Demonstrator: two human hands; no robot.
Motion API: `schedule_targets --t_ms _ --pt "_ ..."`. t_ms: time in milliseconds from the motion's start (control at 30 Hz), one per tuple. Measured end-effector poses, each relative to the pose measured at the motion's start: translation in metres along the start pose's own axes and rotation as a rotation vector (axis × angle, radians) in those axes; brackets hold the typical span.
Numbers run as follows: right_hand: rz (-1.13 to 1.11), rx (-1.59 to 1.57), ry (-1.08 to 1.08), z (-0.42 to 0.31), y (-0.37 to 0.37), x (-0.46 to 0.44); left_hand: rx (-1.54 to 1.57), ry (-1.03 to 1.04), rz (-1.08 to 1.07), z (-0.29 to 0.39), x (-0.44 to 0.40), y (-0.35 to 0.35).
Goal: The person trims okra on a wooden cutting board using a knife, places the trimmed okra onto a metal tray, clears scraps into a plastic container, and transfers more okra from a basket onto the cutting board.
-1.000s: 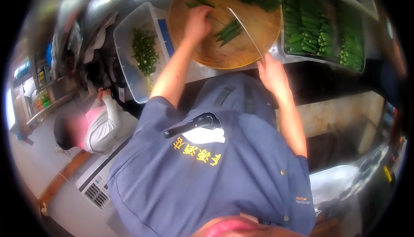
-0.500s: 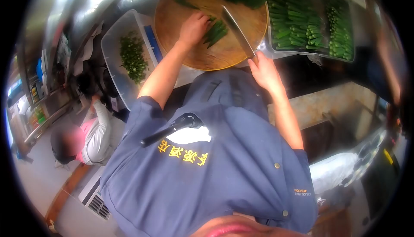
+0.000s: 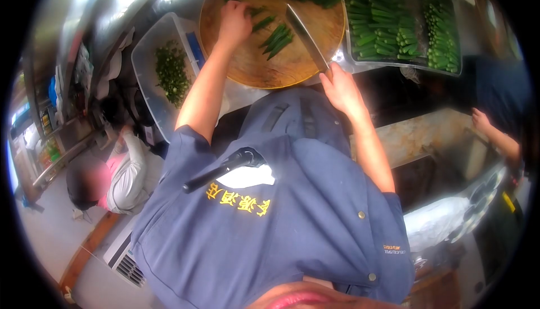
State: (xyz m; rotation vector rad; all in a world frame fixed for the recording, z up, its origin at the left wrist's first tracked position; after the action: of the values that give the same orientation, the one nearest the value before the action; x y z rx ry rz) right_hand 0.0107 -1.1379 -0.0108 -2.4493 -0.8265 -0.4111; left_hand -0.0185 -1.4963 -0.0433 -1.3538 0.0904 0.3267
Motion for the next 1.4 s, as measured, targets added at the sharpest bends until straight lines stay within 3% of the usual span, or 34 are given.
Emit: schedule_targets --t_ms 67,167,267,333,533,667,733,867,967,1100,1333,1400 --pt "-0.008 0.003 -0.008 0.003 0.001 -0.001 -0.103 0.056 0.003 0.001 0.009 0.002" --pt "-0.01 0.013 -0.01 0.002 0.001 -0.001 -0.04 0.055 -0.173 -0.004 0.011 0.021" --pt "-0.002 0.007 -0.019 0.004 0.001 -0.001 0.078 -0.076 -0.009 -0.009 0.007 0.016" --pt "-0.008 -0.005 -0.012 0.005 0.0 0.0 0.552 -0.403 -0.066 -0.021 0.013 0.022" --pt "0.007 -0.017 -0.016 0.003 0.001 0.003 0.424 -0.539 -0.014 -0.046 0.048 0.045" --pt "0.013 -0.033 -0.059 0.007 -0.002 0.003 0.407 -0.534 0.001 -0.023 0.06 0.031" --pt "0.014 0.001 -0.036 0.007 -0.004 0.007 0.286 -0.21 0.057 0.003 0.054 0.019" --pt "0.067 0.049 -0.088 -0.001 -0.009 0.003 0.513 -0.226 -0.048 0.029 0.056 0.027" --pt "0.069 0.135 -0.12 -0.006 -0.004 0.002 0.192 0.012 0.169 0.063 0.059 0.005" --pt "0.037 0.163 -0.131 -0.01 -0.001 0.006 0.0 0.254 0.112 0.095 0.069 -0.012" --pt "0.015 0.075 -0.108 -0.016 -0.002 0.016 -0.058 0.13 0.168 0.095 0.083 -0.005" --pt "0.031 0.08 -0.059 -0.013 -0.005 0.016 0.082 -0.052 0.251 0.079 0.075 -0.003"
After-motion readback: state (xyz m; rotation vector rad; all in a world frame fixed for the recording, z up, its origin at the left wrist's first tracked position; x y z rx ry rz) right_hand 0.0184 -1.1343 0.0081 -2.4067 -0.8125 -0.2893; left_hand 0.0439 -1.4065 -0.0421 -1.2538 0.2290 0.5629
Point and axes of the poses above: each hand's wrist, its own x-axis away from the middle knuckle, its own y-axis out of the palm, z = x × y, the point moved 6 cm from there along -x, towards the middle knuckle, and after that the axes turned 14 degrees about -x, right-handed, at the moved point
